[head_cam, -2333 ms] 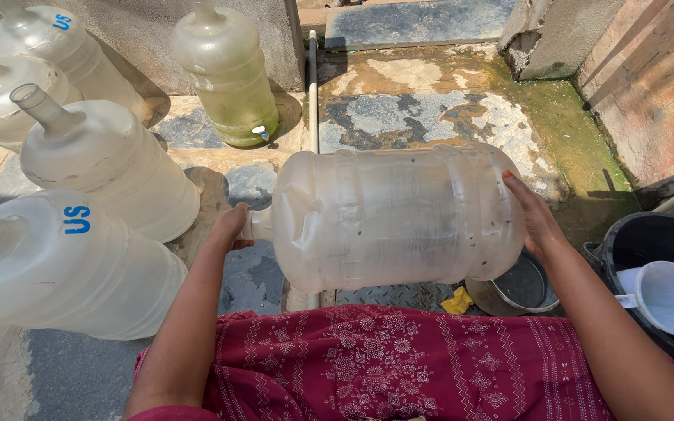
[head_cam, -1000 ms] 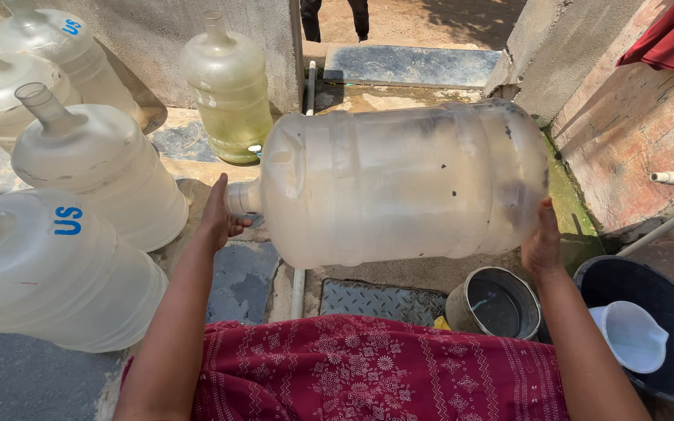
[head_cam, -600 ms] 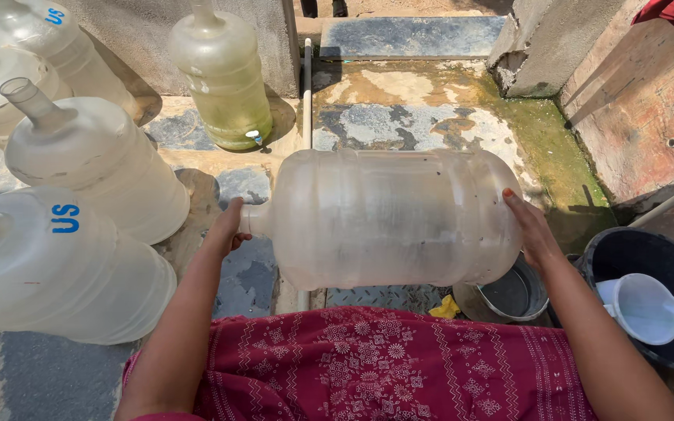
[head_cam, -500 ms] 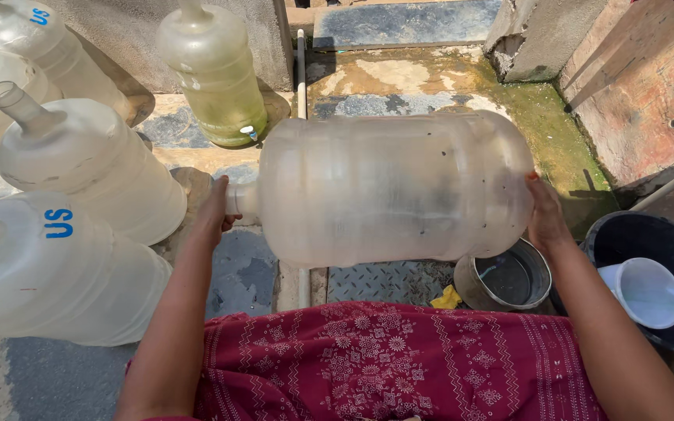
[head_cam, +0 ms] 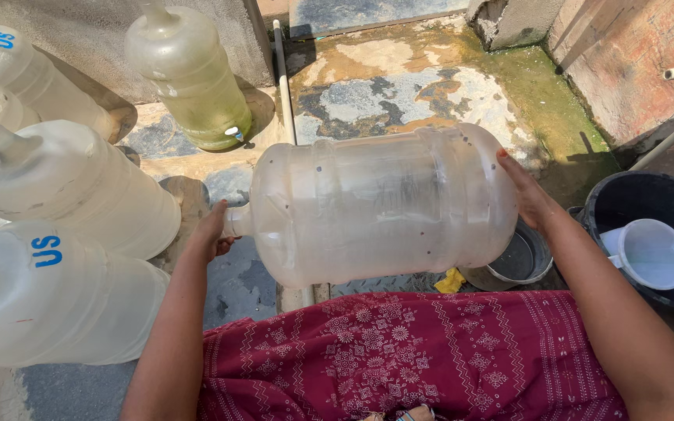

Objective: The recorder is rinsing out a large plastic water jug. They move the jug under a tap, add water and a small amount of green liquid from a cup, swirl it around to wash the interior, and then pour the contents out.

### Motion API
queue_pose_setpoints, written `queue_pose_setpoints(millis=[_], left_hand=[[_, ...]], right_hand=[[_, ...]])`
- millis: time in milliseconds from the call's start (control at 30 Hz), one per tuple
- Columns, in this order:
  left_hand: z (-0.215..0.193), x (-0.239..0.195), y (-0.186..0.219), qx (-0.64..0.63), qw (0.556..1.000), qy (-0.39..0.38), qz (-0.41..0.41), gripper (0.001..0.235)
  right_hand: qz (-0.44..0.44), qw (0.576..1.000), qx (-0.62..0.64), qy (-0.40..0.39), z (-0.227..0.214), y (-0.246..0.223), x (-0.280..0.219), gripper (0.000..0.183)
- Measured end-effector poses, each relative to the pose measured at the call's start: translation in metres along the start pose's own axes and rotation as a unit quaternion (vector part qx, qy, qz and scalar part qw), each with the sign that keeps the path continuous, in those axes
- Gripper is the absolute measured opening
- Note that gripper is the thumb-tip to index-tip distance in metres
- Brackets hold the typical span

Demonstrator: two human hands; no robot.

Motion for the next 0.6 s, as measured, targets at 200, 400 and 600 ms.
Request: queue_pose_setpoints(millis=[200, 400, 600], left_hand=[[-0.006, -0.032, 0.035, -0.035, 0.996, 0.033, 0.079, 0.051], [-0.017, -0.129, 0.103, -0.153, 0.915, -0.138, 0.347, 0.051], [-0.005, -0.05, 0.046, -0.114, 0.99, -0.004, 0.088, 0.057]], right_hand=[[-0.032, 0.999, 0.033, -0.025, 0.004, -0.013, -0.003, 0.105], [-0.276, 0.927, 0.249, -0.058, -0.017, -0.099, -0.026, 0.097], [-0.203, 0.967, 0.132, -0.078, 0.003, -0.064, -0.013, 0.093]])
Point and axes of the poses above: each hand's wrist, its own x-axis towards the middle knuckle, its own z-axis out of the palm, y = z × x, the point moved 8 cm from there along x, towards the middle knuckle, and after that the axes turned 11 degrees about -z, right-handed, at the moved point
